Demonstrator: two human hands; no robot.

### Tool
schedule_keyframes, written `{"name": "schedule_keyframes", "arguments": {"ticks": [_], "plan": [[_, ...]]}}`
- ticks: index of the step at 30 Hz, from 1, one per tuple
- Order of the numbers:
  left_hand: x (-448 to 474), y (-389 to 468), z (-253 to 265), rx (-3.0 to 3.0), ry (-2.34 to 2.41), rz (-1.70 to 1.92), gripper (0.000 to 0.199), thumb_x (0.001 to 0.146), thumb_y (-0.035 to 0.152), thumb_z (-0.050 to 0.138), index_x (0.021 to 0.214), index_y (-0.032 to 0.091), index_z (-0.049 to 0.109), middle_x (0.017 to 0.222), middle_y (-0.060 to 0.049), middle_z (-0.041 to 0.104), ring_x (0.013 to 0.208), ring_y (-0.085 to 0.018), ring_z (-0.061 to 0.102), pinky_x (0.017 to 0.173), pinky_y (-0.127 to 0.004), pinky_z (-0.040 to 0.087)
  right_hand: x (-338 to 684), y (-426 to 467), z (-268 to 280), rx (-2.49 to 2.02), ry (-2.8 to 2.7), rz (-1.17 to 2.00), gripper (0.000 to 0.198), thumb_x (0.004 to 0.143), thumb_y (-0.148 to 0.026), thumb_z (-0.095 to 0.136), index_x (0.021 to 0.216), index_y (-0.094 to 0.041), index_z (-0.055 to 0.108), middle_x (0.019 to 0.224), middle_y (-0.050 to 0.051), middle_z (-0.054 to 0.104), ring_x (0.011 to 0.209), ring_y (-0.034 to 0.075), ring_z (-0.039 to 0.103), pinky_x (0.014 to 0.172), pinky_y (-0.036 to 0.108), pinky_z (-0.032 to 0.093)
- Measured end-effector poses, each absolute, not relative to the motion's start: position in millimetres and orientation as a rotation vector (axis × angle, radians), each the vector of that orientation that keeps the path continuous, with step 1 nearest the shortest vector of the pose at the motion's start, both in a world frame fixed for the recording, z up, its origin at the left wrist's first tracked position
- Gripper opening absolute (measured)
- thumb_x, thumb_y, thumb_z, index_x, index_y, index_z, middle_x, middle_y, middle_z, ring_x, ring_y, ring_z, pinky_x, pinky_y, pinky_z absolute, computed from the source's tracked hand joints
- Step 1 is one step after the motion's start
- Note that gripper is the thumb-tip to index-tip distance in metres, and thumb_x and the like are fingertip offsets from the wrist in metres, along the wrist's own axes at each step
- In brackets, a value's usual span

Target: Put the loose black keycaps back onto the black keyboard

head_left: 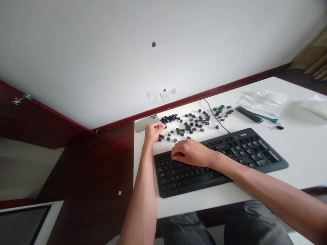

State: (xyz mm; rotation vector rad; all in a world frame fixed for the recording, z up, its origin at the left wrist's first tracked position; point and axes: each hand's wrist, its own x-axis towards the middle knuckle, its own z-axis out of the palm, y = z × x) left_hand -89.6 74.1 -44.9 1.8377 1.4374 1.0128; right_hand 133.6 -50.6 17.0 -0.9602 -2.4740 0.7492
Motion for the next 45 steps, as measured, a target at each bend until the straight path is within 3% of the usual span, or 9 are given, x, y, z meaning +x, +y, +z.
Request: {"name": "schedule_keyframes", "arguments": {"ticks": [21, 27, 35, 45], "plan": [[-88, 67, -33, 1.885, 1.474, 1.005, 0.03, 0.089, 0.044, 0.072, 0.093, 0.018, 0.084, 0.083, -0.006, 0.079, 0.079, -0.021, 0.068, 0.074, -0.03, 0.048, 139, -46, 22, -1.017, -2.385, 0.655, 0.013, 0.098, -0.022, 0.066, 0.096, -0.02, 0.078, 0.089, 0.004, 0.077, 0.08, 0.019, 0.068, 0.074, 0.029, 0.045], [-86, 70, -35, 1.776, 1.394, 1.2, 0.038, 0.092, 0.052, 0.066, 0.082, 0.018, 0.079, 0.068, -0.002, 0.069, 0.064, -0.017, 0.06, 0.065, -0.028, 0.042, 139, -45, 25, -1.062, -2.381, 0.647, 0.015, 0.099, -0.025, 0.065, 0.096, -0.02, 0.079, 0.084, 0.003, 0.075, 0.075, 0.018, 0.065, 0.073, 0.029, 0.044], [-88, 76, -36, 1.493, 1.493, 1.479, 0.053, 0.094, 0.062, 0.057, 0.059, 0.022, 0.056, 0.054, 0.0, 0.05, 0.06, -0.015, 0.053, 0.062, -0.028, 0.039, 138, -46, 23, -1.046, -2.385, 0.67, 0.017, 0.099, -0.025, 0.064, 0.096, -0.019, 0.079, 0.083, 0.004, 0.075, 0.074, 0.017, 0.065, 0.072, 0.029, 0.043], [-85, 75, -33, 1.49, 1.477, 1.575, 0.049, 0.095, 0.049, 0.059, 0.056, 0.022, 0.05, 0.051, 0.002, 0.042, 0.053, -0.013, 0.044, 0.057, -0.028, 0.036, 137, -46, 23, -1.061, -2.358, 0.703, 0.017, 0.098, -0.026, 0.064, 0.095, -0.019, 0.079, 0.079, 0.003, 0.074, 0.071, 0.016, 0.064, 0.069, 0.027, 0.042]]}}
